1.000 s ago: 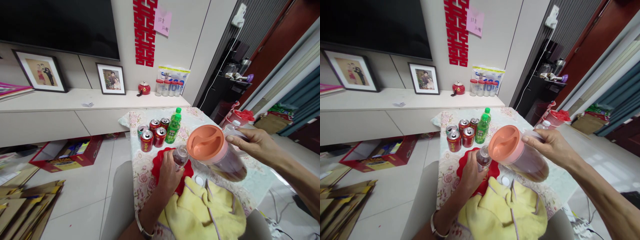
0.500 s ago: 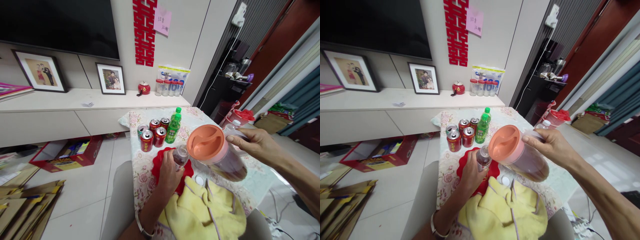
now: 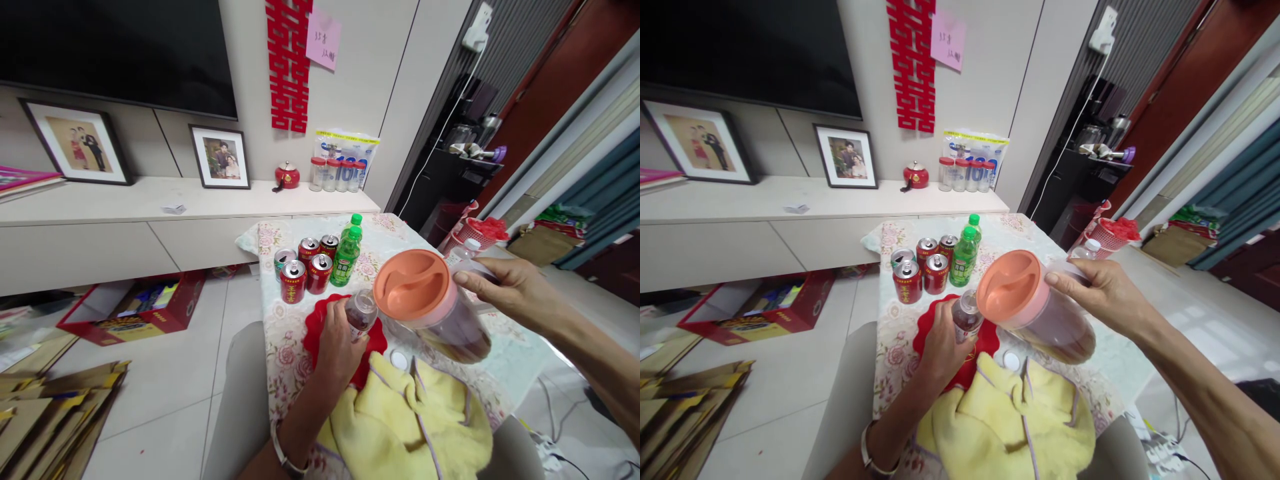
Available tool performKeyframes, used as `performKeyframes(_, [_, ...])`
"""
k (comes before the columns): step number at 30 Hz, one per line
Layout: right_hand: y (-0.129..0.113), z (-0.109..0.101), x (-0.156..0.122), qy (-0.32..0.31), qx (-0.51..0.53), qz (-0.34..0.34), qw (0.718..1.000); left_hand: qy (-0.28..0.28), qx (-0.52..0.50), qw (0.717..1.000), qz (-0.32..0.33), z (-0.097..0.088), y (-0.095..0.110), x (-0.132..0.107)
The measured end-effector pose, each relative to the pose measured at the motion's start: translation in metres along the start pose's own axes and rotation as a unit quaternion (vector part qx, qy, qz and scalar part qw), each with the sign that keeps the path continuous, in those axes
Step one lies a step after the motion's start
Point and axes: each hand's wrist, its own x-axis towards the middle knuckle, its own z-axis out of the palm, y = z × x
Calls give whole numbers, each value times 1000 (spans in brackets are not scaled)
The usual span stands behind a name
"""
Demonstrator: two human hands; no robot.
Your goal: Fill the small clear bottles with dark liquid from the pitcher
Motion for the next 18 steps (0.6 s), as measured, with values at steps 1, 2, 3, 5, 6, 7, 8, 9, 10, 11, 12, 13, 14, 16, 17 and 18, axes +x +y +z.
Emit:
performKeyframes(1, [1, 1, -1, 1, 11, 1, 1000, -1, 0, 1000, 0, -1, 1, 0])
performKeyframes(2, [2, 2, -2, 3, 21, 2, 1000, -3, -2, 1000, -2, -2, 1, 0])
performKeyframes(3, [3, 3, -3, 4, 29, 3, 1000, -6, -5, 1000, -3, -2, 2, 0])
performKeyframes(5, [7, 5, -4, 6, 48, 9, 999, -12, -11, 1000, -5, -3, 2, 1])
performKeyframes(6, [10, 6, -5, 9, 59, 13, 998, -13, -15, 1000, -5, -3, 1, 1])
performKeyframes(7, [13, 8, -5, 13, 70, 16, 997, -12, -17, 1000, -4, -3, 0, 1])
performKeyframes(8, [16, 9, -6, 19, 82, 21, 996, -9, -19, 1000, -2, -2, -1, 1])
performKeyframes(9, [20, 12, -6, 26, 97, 24, 995, -5, -19, 1000, 0, -1, -2, 1])
performKeyframes(10, [24, 15, -6, 34, 114, 28, 993, 0, -20, 1000, 1, 0, -4, 1])
performKeyframes(11, [28, 18, -6, 41, 132, 32, 990, 4, -21, 1000, 2, 0, -6, 1])
performKeyframes(12, [32, 21, -6, 48, 153, 37, 986, 8, -21, 1000, 2, 0, -7, 1])
performKeyframes(13, [37, 24, -6, 56, 174, 41, 982, 9, -21, 1000, 0, 0, -9, 1])
performKeyframes(14, [41, 27, -6, 64, 197, 45, 977, 4, -22, 1000, -2, -1, -10, 2])
performKeyframes(16, [50, 33, -5, 84, 243, 50, 965, -16, -30, 999, -3, -3, -13, 2])
performKeyframes(17, [55, 35, -5, 97, 267, 51, 957, -22, -35, 999, -3, -4, -14, 2])
performKeyframes(18, [61, 37, -5, 111, 290, 53, 949, -25, -41, 999, -1, -5, -14, 2])
